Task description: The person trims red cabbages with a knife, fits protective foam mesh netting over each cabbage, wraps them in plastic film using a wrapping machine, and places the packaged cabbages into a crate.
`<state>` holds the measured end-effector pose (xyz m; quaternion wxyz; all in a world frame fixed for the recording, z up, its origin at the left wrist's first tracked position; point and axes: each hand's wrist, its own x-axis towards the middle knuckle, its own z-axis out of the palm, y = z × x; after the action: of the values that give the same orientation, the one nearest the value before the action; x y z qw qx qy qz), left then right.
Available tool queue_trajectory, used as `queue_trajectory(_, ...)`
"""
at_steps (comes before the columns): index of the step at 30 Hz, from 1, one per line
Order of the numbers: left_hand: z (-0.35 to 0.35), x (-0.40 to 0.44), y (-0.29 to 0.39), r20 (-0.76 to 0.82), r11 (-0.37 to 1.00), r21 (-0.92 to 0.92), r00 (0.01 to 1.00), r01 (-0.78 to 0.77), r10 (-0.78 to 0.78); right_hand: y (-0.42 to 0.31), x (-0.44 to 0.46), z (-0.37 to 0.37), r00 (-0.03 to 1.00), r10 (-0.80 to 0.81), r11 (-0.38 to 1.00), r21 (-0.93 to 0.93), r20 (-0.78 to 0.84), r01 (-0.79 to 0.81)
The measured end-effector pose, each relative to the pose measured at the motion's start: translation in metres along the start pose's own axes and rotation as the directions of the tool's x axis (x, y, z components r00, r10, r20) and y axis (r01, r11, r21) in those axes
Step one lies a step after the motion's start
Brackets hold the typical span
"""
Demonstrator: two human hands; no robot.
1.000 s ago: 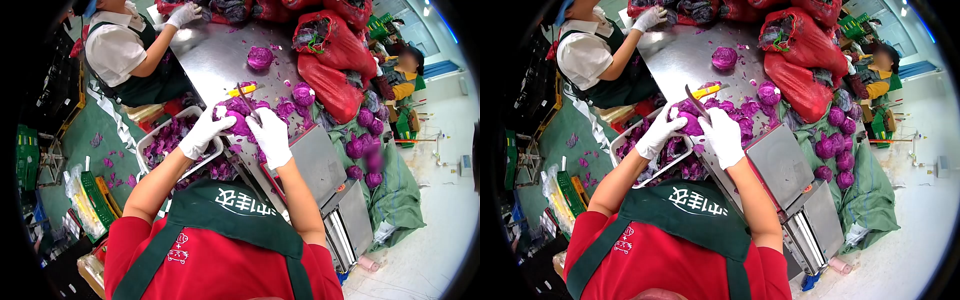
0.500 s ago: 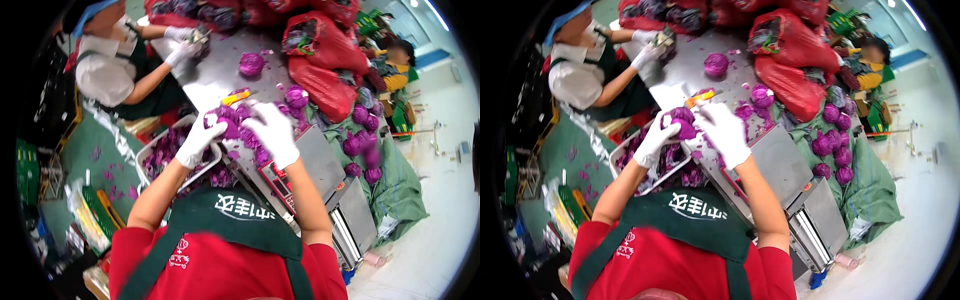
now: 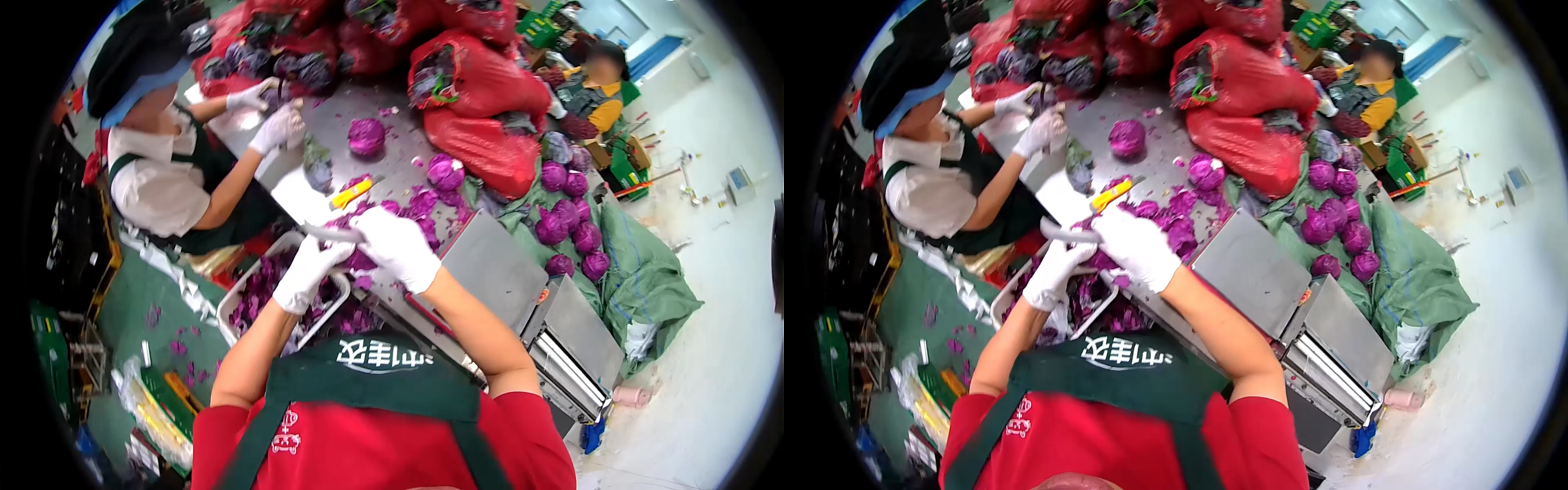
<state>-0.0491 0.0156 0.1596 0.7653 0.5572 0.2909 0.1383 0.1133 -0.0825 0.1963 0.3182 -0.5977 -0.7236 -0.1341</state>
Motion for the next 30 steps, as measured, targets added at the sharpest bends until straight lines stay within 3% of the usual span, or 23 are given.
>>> queue_trajectory(1, -0.01, 0.009, -0.015, -0.02, 0.996, -0.077, 0.999, 0.046, -0.047, -0.002, 0.0, -0.004, 1.0, 0.005, 1.0, -0.028, -0.004, -0.005)
queue_trajectory(3, -0.013, 0.008, -0.005, -0.068, 0.974, -0.216, 0.994, 0.064, -0.08, -0.003, 0.004, -0.016, 0.983, 0.087, 0.996, 0.008, -0.162, -0.087)
queue_trajectory(5, -0.024, 0.009, -0.011, -0.104, 0.956, -0.291, 0.993, 0.029, -0.062, 0.009, -0.003, -0.018, 0.914, 0.31, 0.949, 0.143, -0.262, -0.281)
queue_trajectory(6, -0.03, 0.012, -0.009, -0.005, 0.938, -0.345, 1.0, 0.02, -0.023, 0.005, -0.003, -0.025, 0.818, 0.564, 0.789, 0.363, -0.11, -0.496)
queue_trajectory(7, -0.033, 0.01, -0.009, 0.051, 0.931, -0.364, 0.999, 0.012, 0.006, 0.0, -0.001, -0.031, 0.664, 0.742, 0.534, 0.515, 0.094, -0.67)
queue_trajectory(11, -0.036, 0.012, -0.008, 0.186, 0.854, -0.517, 0.982, 0.061, 0.043, 0.01, -0.039, -0.007, 0.579, 0.815, 0.528, 0.366, 0.036, -0.766)
queue_trajectory(12, -0.034, 0.014, -0.01, 0.216, 0.82, -0.564, 0.976, 0.092, 0.039, 0.0, -0.043, -0.017, 0.514, 0.853, 0.462, 0.333, 0.086, -0.822)
queue_trajectory(13, -0.03, 0.017, -0.011, 0.248, 0.826, -0.551, 0.969, 0.122, 0.023, -0.003, -0.058, -0.019, 0.527, 0.849, 0.487, 0.33, 0.039, -0.809)
queue_trajectory(16, -0.01, 0.039, -0.019, 0.282, 0.879, -0.474, 0.955, 0.056, 0.091, -0.028, -0.088, -0.043, 0.478, 0.875, 0.478, 0.292, -0.079, -0.828)
queue_trajectory(17, 0.0, 0.046, -0.027, 0.232, 0.904, -0.424, 0.971, 0.054, 0.051, -0.042, -0.093, -0.059, 0.339, 0.94, 0.331, 0.349, -0.041, -0.877)
queue_trajectory(18, 0.014, 0.055, -0.031, 0.234, 0.961, -0.272, 0.965, -0.049, 0.115, -0.051, -0.101, -0.071, 0.196, 0.981, 0.179, 0.403, 0.002, -0.898)
queue_trajectory(19, 0.031, 0.059, -0.033, 0.263, 0.978, -0.113, 0.944, -0.175, 0.199, -0.059, -0.117, -0.081, 0.156, 0.987, 0.157, 0.398, -0.036, -0.904)
queue_trajectory(21, 0.068, 0.067, -0.033, 0.344, 0.876, 0.189, 0.866, -0.444, 0.364, -0.073, -0.15, -0.101, 0.251, 0.956, 0.289, 0.374, -0.15, -0.881)
queue_trajectory(23, 0.107, 0.069, -0.036, 0.416, 0.812, 0.289, 0.83, -0.508, 0.371, -0.096, -0.165, -0.131, 0.157, 0.973, 0.216, 0.427, -0.17, -0.878)
queue_trajectory(25, 0.138, 0.078, -0.04, 0.48, 0.75, 0.333, 0.787, -0.572, 0.388, -0.111, -0.181, -0.154, 0.119, 0.965, 0.197, 0.345, -0.233, -0.918)
queue_trajectory(26, 0.156, 0.079, -0.042, 0.486, 0.739, 0.373, 0.797, -0.561, 0.359, -0.114, -0.204, -0.164, 0.247, 0.903, 0.329, 0.193, -0.352, -0.925)
queue_trajectory(29, 0.201, 0.085, -0.056, 0.5, 0.691, 0.441, 0.796, -0.573, 0.341, -0.14, -0.248, -0.217, -0.056, 0.936, 0.065, 0.327, -0.349, -0.943)
queue_trajectory(30, 0.211, 0.092, -0.067, 0.504, 0.638, 0.458, 0.772, -0.619, 0.387, -0.147, -0.266, -0.237, -0.059, 0.918, 0.071, 0.309, -0.393, -0.948)
